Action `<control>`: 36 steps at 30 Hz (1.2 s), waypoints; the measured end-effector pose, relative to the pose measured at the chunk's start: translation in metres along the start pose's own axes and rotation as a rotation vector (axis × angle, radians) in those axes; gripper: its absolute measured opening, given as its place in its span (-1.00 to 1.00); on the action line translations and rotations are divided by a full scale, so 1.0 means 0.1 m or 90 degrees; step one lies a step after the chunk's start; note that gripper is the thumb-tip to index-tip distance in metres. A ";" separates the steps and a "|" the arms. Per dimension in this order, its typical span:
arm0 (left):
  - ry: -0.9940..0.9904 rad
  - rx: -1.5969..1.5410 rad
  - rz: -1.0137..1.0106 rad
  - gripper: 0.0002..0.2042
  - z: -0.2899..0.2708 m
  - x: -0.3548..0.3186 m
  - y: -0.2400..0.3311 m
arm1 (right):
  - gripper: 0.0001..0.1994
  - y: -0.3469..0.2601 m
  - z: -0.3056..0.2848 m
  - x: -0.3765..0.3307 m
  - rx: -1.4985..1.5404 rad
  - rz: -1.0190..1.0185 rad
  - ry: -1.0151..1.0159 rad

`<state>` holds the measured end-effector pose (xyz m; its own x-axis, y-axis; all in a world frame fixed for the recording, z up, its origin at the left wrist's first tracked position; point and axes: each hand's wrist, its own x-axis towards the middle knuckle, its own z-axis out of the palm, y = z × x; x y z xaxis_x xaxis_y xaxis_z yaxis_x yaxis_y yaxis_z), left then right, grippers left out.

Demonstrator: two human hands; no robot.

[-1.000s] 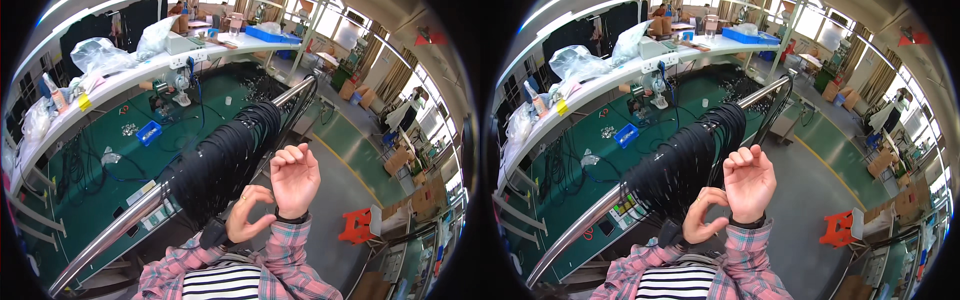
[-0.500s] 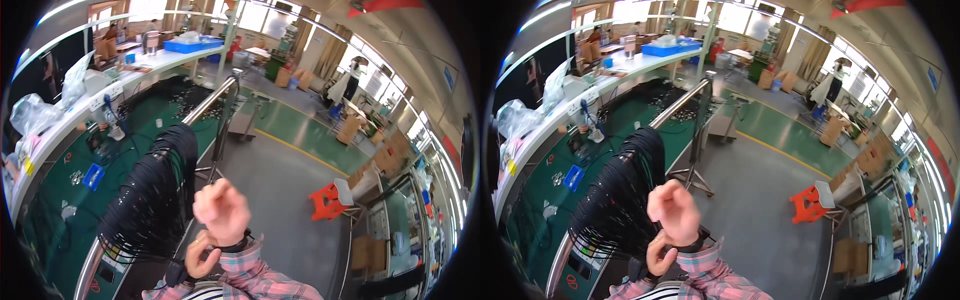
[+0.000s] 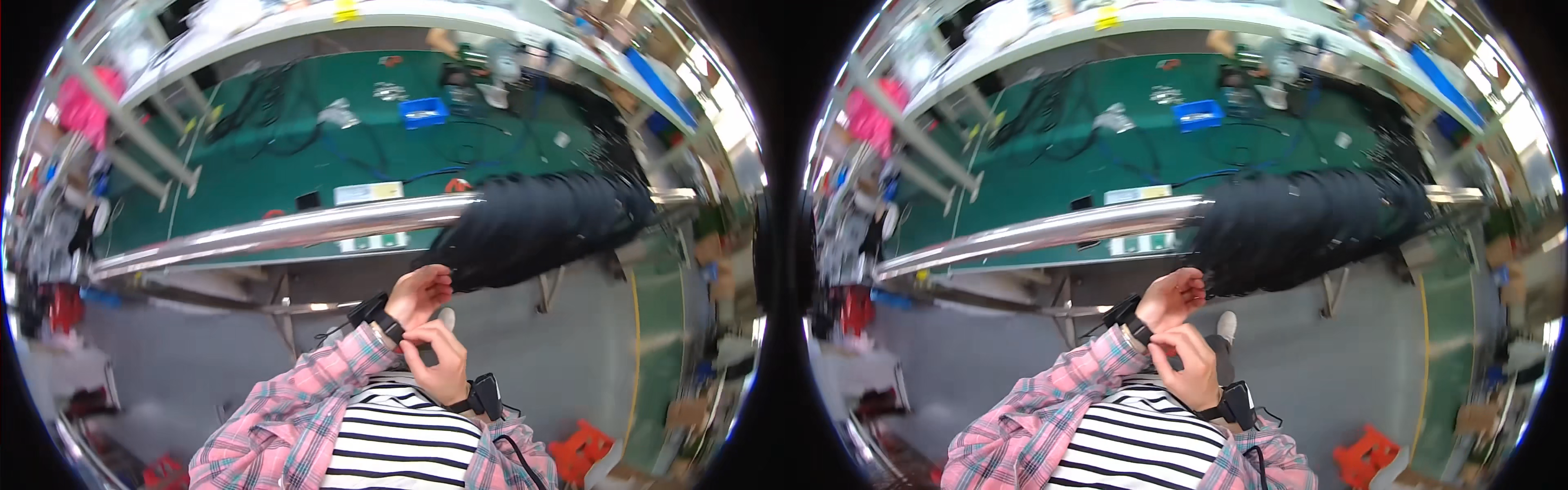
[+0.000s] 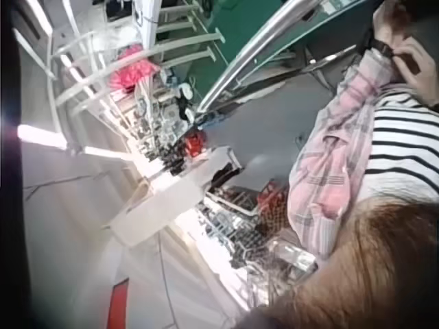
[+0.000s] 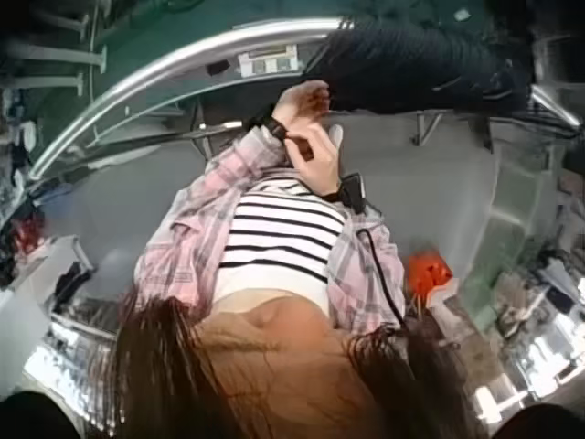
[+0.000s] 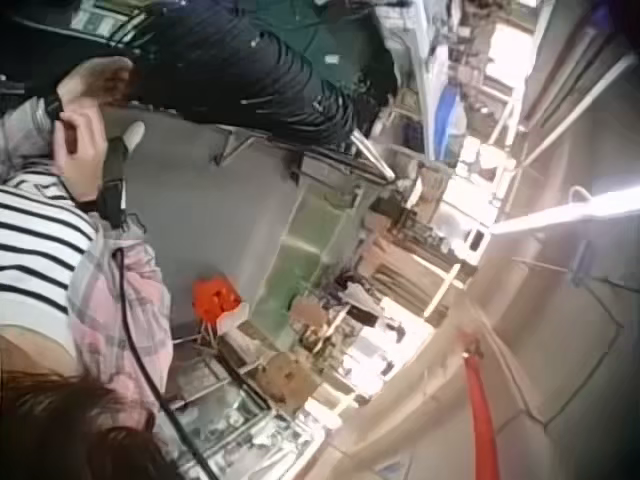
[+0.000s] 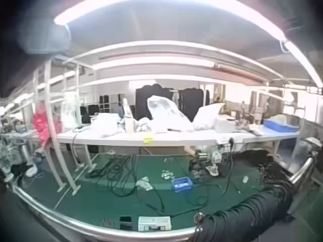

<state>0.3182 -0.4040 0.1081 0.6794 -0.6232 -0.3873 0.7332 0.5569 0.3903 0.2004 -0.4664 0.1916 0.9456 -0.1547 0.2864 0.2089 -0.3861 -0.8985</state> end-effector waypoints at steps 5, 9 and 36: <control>0.101 -0.009 0.182 -0.83 -0.36 -0.07 0.19 | -0.88 0.03 0.33 0.08 0.018 0.091 -0.066; 0.191 0.182 0.388 -0.84 -0.54 0.01 0.18 | -0.88 0.24 0.49 0.08 0.102 0.201 -0.203; 0.474 2.111 0.156 -0.84 -1.36 0.28 -0.64 | -0.32 0.58 0.69 0.50 -0.063 -0.150 -0.516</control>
<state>0.2934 -0.3823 -0.0416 0.8960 -0.4431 -0.0289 -0.3361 -0.6341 -0.6964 0.2771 -0.4342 0.1308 0.7744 0.6245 0.1015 0.4358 -0.4102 -0.8011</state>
